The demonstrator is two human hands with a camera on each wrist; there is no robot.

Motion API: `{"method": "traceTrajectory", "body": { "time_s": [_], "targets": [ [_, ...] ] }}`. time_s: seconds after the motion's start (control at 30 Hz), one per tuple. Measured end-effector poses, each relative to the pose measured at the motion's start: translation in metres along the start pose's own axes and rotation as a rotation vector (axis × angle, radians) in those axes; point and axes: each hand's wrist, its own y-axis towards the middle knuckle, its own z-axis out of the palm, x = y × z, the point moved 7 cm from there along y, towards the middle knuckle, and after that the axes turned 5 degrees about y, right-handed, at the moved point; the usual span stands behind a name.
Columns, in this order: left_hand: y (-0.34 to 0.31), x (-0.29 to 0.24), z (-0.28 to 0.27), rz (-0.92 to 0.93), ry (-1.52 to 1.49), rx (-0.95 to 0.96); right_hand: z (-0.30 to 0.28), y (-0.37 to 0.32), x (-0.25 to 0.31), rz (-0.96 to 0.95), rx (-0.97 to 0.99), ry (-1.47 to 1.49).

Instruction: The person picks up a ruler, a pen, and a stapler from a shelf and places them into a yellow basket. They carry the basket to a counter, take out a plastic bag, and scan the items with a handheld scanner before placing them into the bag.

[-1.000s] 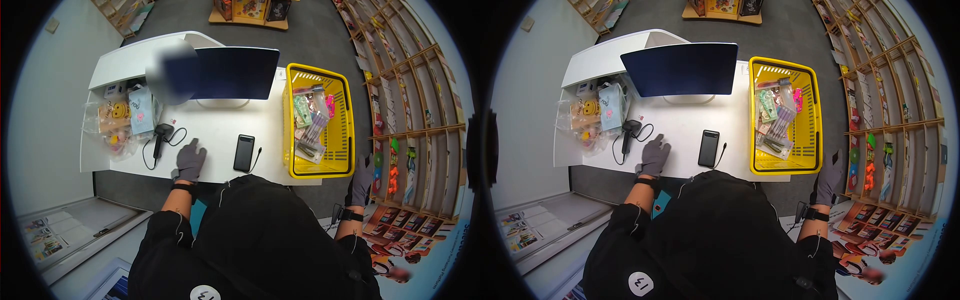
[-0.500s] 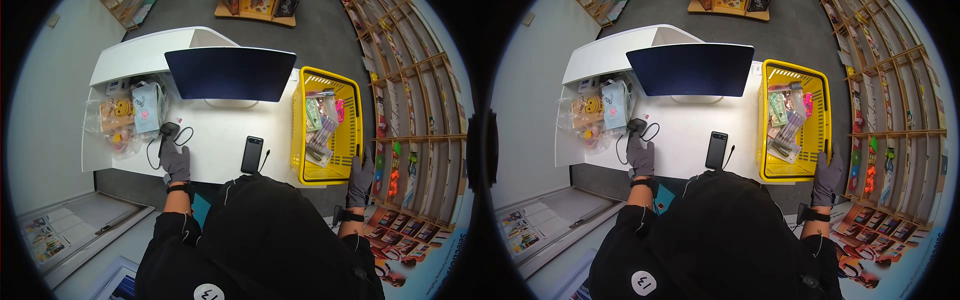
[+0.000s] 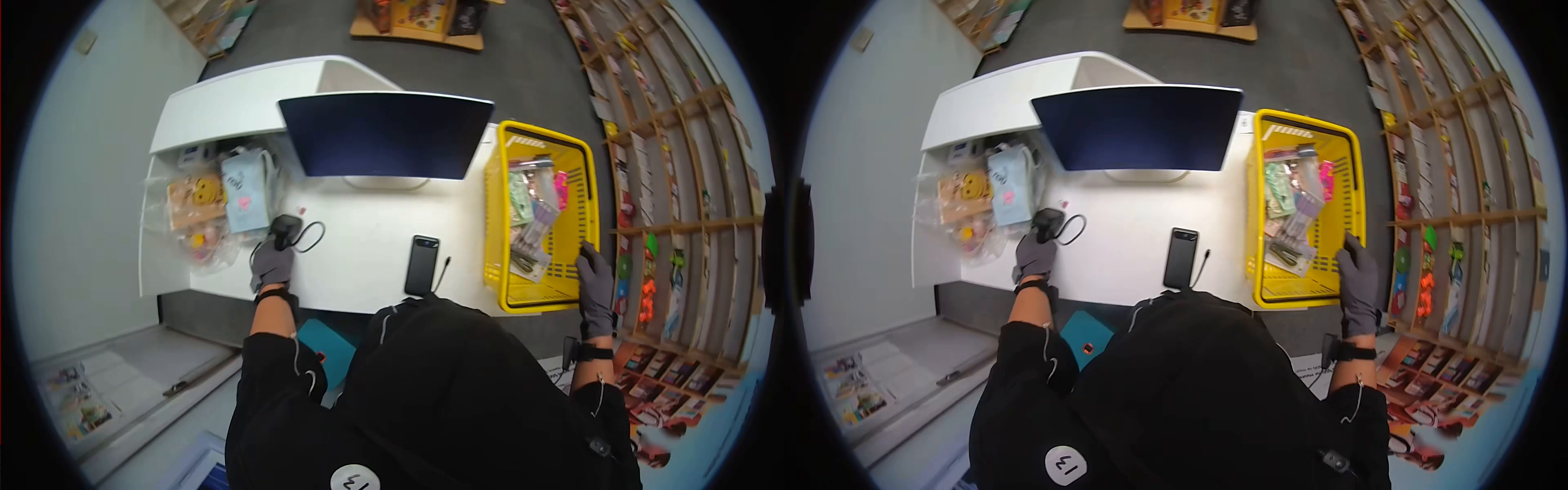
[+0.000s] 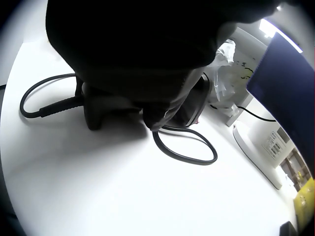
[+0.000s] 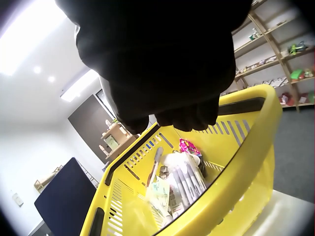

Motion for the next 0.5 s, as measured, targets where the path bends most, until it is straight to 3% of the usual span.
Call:
{"method": "traceTrajectory", "body": {
  "time_s": [0.17,0.27,0.33,0.4,0.5],
  "targets": [
    [-0.015,0.002,-0.006,-0.111,-0.345,0.060,0.013,0.037,0.030,0.006,0.145,-0.017],
    [-0.073,0.019,-0.038,-0.145,-0.293,0.034,0.049,0.057,0.047,-0.014,0.361,0.036],
    [-0.100,0.010,-0.046,-0.171,-0.267,0.014,0.054,0.060,0.047,-0.042,0.404,0.017],
    [-0.117,-0.018,-0.036,-0.180,-0.322,0.091,0.061,0.062,0.043,-0.069,0.456,-0.031],
    [-0.134,-0.035,-0.017,-0.146,-0.175,0.028,0.072,0.062,0.030,-0.018,0.570,-0.102]
  ]
}}
